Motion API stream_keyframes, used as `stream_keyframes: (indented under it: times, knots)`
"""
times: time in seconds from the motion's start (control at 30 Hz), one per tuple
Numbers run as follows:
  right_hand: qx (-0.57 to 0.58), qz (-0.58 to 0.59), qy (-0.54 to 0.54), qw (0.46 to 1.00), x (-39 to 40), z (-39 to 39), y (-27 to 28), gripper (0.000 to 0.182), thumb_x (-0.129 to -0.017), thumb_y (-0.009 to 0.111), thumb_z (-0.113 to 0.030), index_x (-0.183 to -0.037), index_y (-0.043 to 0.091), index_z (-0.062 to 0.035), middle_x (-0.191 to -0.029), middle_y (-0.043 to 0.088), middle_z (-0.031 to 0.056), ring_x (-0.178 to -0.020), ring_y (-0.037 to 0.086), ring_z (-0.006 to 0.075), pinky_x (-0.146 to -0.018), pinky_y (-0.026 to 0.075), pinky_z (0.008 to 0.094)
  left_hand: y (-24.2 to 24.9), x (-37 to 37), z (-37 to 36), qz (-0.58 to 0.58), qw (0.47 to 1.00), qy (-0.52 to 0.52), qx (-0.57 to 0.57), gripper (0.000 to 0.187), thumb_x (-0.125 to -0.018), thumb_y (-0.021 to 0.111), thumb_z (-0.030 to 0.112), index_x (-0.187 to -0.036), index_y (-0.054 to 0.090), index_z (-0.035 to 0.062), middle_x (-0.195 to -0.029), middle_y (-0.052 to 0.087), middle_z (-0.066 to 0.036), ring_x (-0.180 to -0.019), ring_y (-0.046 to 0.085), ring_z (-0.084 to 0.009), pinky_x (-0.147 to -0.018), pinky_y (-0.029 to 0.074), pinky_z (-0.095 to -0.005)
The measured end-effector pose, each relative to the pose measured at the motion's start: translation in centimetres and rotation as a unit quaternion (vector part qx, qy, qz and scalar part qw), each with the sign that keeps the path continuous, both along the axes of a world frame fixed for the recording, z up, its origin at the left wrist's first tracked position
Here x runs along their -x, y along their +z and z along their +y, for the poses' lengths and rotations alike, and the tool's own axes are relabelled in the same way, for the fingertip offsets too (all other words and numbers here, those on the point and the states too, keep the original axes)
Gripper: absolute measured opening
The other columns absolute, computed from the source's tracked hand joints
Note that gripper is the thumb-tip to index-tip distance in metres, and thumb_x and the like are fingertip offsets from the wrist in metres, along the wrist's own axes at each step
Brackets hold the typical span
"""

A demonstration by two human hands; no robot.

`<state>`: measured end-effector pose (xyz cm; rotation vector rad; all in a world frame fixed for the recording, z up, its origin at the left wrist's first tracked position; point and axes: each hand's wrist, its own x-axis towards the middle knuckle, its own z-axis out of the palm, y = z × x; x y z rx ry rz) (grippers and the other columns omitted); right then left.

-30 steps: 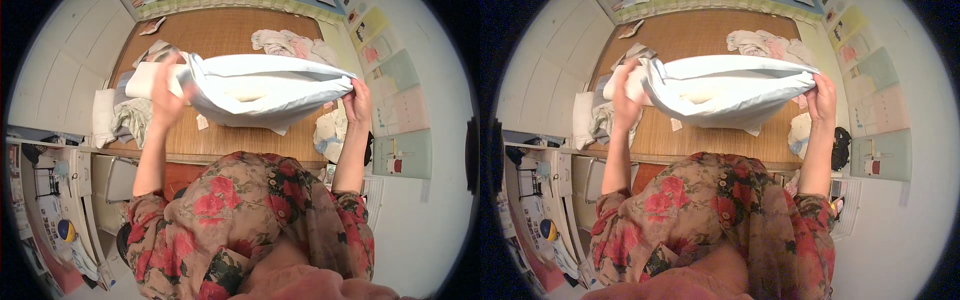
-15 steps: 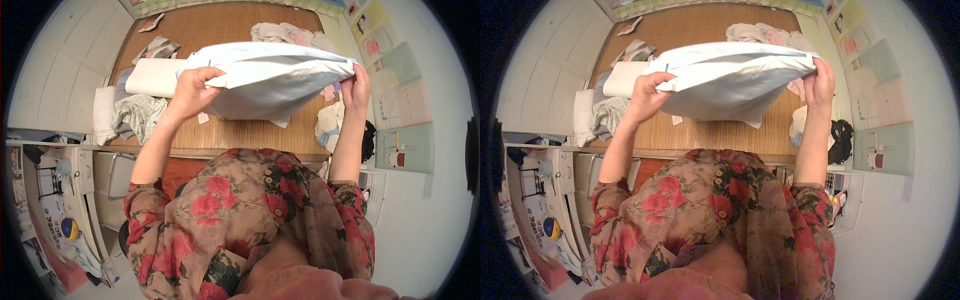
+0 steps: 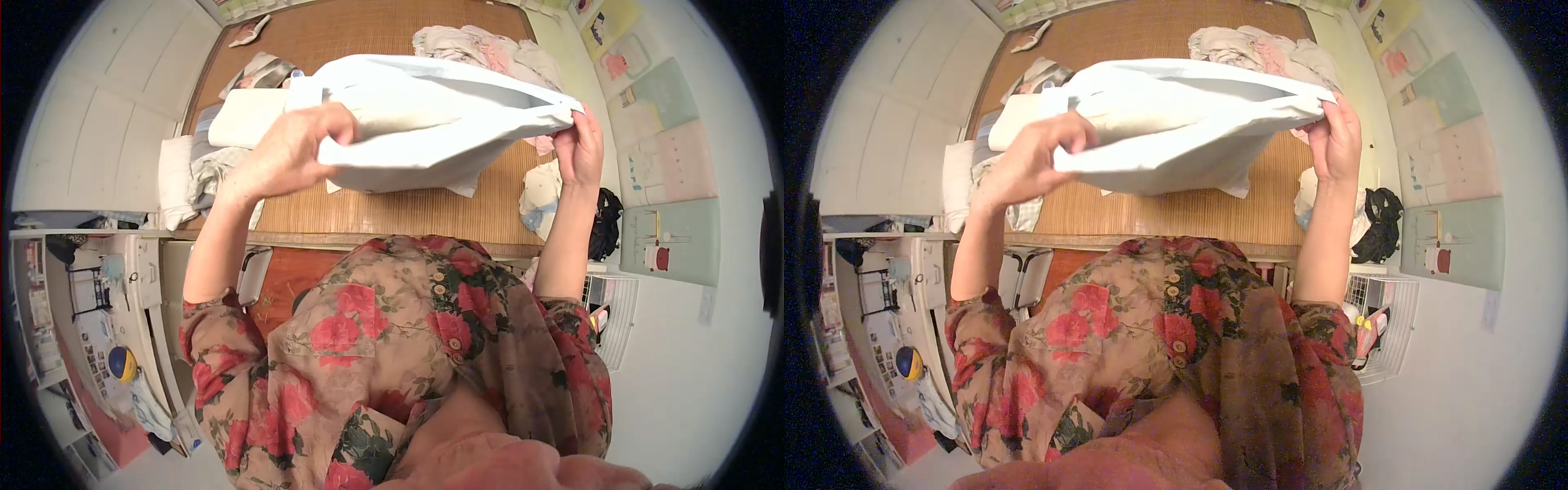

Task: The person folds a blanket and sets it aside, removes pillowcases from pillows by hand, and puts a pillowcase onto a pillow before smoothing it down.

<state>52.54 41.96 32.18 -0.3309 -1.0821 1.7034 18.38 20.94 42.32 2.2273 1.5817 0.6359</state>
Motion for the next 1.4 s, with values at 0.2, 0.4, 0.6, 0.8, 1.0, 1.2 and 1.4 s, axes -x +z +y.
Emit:
stream_keyframes:
  times: [0.2, 0.4, 0.6, 0.8, 1.0, 1.2, 1.4]
  knots:
    - [-0.015, 0.025, -0.014, 0.999, 0.2, 0.0, 0.3, 0.019, -0.094, 0.045, -0.009, -0.104, 0.056, 0.0044, -0.101, 0.062, 0.0127, -0.095, 0.059, 0.0184, -0.086, 0.047, 0.0326, -2.4, -3.6, -2.0, -0.108, 0.936, -0.142, 0.304, 0.039, -0.084, 0.064, 0.036, -0.105, 0.054, 0.0044, -0.108, 0.060, -0.014, -0.094, 0.059, -0.0251, -0.080, 0.049, -0.0349]
    - [0.020, 0.030, -0.054, 0.998, 1.1, -0.1, 0.3, 0.018, -0.094, 0.045, -0.008, -0.101, 0.056, 0.0050, -0.096, 0.062, 0.0112, -0.088, 0.060, 0.0173, -0.081, 0.048, 0.0304, -8.8, -7.3, -2.6, -0.006, 0.968, -0.024, 0.248, 0.051, -0.095, 0.040, 0.039, -0.126, 0.045, -0.0009, -0.111, 0.059, -0.025, -0.103, 0.055, -0.0409, -0.090, 0.044, -0.0402]
    - [-0.023, -0.167, -0.227, 0.959, 0.3, -0.1, 1.6, 0.016, -0.089, 0.050, -0.006, -0.102, 0.056, 0.0019, -0.095, 0.062, 0.0112, -0.088, 0.059, 0.0182, -0.081, 0.047, 0.0319, -11.9, -7.2, 0.1, -0.141, 0.908, -0.193, 0.345, 0.034, -0.090, 0.052, 0.031, -0.094, 0.062, -0.0009, -0.084, 0.065, -0.018, -0.084, 0.063, -0.0268, -0.074, 0.047, -0.0361]
    - [-0.525, -0.298, -0.339, 0.721, 4.0, -9.2, 9.4, 0.018, -0.081, 0.056, -0.005, -0.098, 0.060, -0.0005, -0.097, 0.062, 0.0117, -0.083, 0.059, 0.0297, -0.073, 0.047, 0.0378, -10.6, -6.4, -0.4, -0.233, 0.869, -0.208, 0.384, 0.020, -0.086, 0.061, 0.015, -0.097, 0.058, -0.0013, -0.078, 0.056, 0.001, -0.072, 0.047, -0.0065, -0.065, 0.043, -0.0245]
    - [-0.412, -0.397, 0.265, 0.776, 8.6, -11.0, 5.3, 0.020, -0.087, 0.057, -0.020, -0.092, 0.058, 0.0001, -0.082, 0.060, 0.0150, -0.075, 0.058, 0.0251, -0.069, 0.045, 0.0347, -4.3, -5.4, -1.7, -0.243, 0.954, -0.042, 0.171, 0.012, -0.076, 0.060, 0.012, -0.084, 0.060, 0.0030, -0.071, 0.055, -0.004, -0.063, 0.050, -0.0107, -0.057, 0.041, -0.0272]
    - [-0.410, -0.492, 0.382, 0.666, 4.9, -8.0, 8.0, 0.030, -0.088, 0.058, -0.026, -0.074, 0.055, 0.0002, -0.061, 0.048, 0.0139, -0.057, 0.044, 0.0225, -0.057, 0.039, 0.0340, -2.6, -3.6, -4.8, -0.212, 0.935, -0.049, 0.280, 0.018, -0.084, 0.062, 0.019, -0.085, 0.060, 0.0007, -0.077, 0.058, -0.005, -0.069, 0.053, -0.0132, -0.063, 0.043, -0.0291]
    - [-0.318, -0.528, 0.337, 0.711, 3.2, -6.5, 8.7, 0.024, -0.082, 0.063, -0.023, -0.076, 0.056, -0.0007, -0.062, 0.050, 0.0065, -0.058, 0.045, 0.0126, -0.055, 0.038, 0.0280, -6.0, -0.8, -6.9, -0.357, 0.911, -0.077, 0.193, 0.021, -0.088, 0.060, 0.022, -0.093, 0.060, 0.0015, -0.079, 0.057, 0.001, -0.069, 0.050, -0.0075, -0.061, 0.042, -0.0260]
